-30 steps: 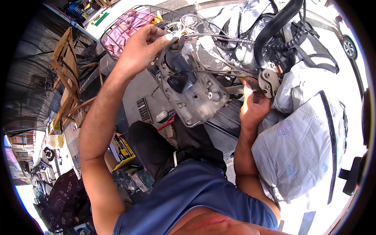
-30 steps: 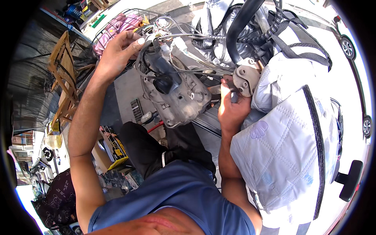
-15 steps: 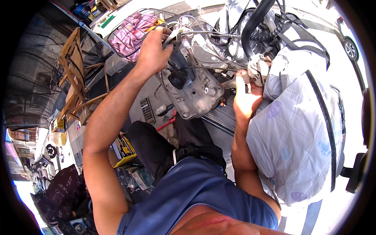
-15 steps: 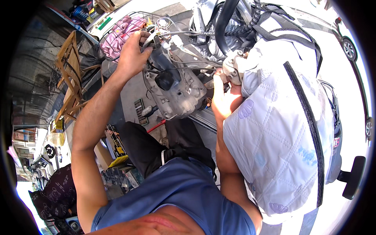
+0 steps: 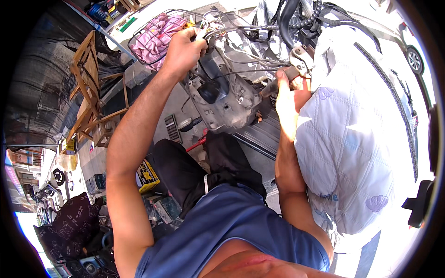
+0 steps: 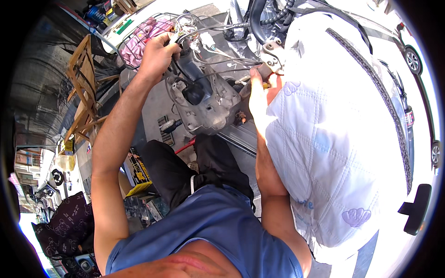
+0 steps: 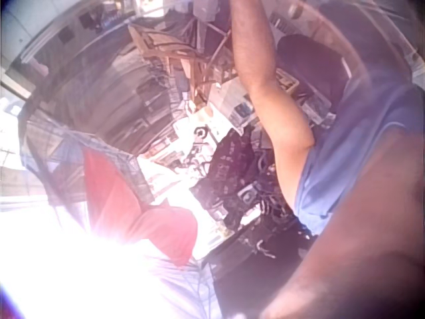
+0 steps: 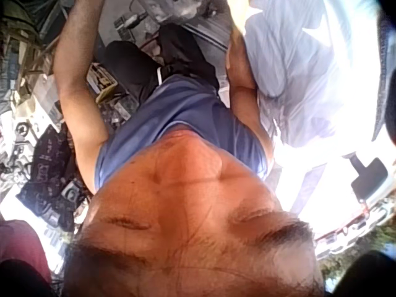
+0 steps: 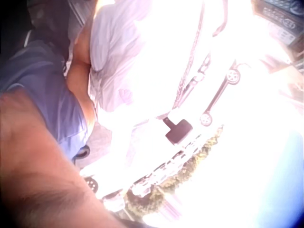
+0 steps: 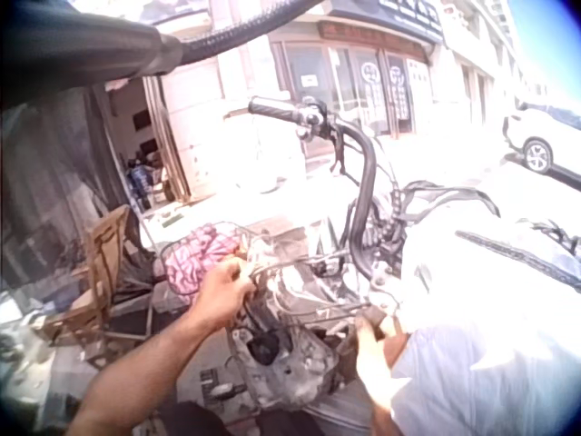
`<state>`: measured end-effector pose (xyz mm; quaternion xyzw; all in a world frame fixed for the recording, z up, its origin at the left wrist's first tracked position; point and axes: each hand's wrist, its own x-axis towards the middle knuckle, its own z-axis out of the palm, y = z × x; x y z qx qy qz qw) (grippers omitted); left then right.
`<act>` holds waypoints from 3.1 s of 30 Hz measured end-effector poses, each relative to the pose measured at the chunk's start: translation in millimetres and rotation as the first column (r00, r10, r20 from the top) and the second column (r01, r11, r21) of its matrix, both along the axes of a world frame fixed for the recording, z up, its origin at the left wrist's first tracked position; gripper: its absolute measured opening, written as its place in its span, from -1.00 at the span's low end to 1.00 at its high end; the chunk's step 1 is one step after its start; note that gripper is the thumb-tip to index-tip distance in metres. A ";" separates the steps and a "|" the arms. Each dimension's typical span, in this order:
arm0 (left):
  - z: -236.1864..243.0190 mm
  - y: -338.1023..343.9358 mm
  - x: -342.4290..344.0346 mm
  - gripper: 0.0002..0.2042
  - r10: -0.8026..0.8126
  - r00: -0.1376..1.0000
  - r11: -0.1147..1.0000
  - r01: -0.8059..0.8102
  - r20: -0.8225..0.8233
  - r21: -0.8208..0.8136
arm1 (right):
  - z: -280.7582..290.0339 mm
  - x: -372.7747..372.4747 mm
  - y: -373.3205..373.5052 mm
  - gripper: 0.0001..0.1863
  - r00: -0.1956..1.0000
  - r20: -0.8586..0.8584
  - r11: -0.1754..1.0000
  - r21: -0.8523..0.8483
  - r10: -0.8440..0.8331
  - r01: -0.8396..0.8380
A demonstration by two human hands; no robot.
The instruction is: The person manipulates the front wheel components, works on the wiring and internal parts of a motorcycle, and adjusts the motorcycle jack.
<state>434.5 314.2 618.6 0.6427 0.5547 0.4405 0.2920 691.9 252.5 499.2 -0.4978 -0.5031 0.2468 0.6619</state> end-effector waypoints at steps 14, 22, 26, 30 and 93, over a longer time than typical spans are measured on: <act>-0.1 -43.8 34.2 -0.69 0.053 0.807 0.855 0.267 -0.588 0.444 | -24.5 12.3 -19.5 -0.76 0.977 -0.214 0.991 0.130 -0.013 0.042; -9.2 -17.7 59.5 -0.65 -0.368 0.655 0.820 0.564 -0.660 0.103 | -38.7 13.8 -61.9 -0.81 0.989 -0.146 0.998 0.055 -0.014 0.022; -51.6 -32.1 77.4 -0.67 -0.452 0.602 0.773 0.633 -0.658 0.048 | -74.7 13.2 -75.0 -0.72 0.994 -0.011 0.979 -0.175 -0.105 0.101; -72.1 -39.6 83.5 -0.60 -0.346 0.619 0.813 0.573 -0.705 0.104 | -98.1 15.6 -83.1 -0.70 0.992 -0.104 0.980 -0.192 -0.071 0.050; -106.3 -169.9 251.7 -0.63 -0.913 0.222 0.096 0.932 -0.342 0.350 | -210.8 -11.4 -113.8 -0.70 0.941 -0.337 0.949 -0.307 -0.038 -0.072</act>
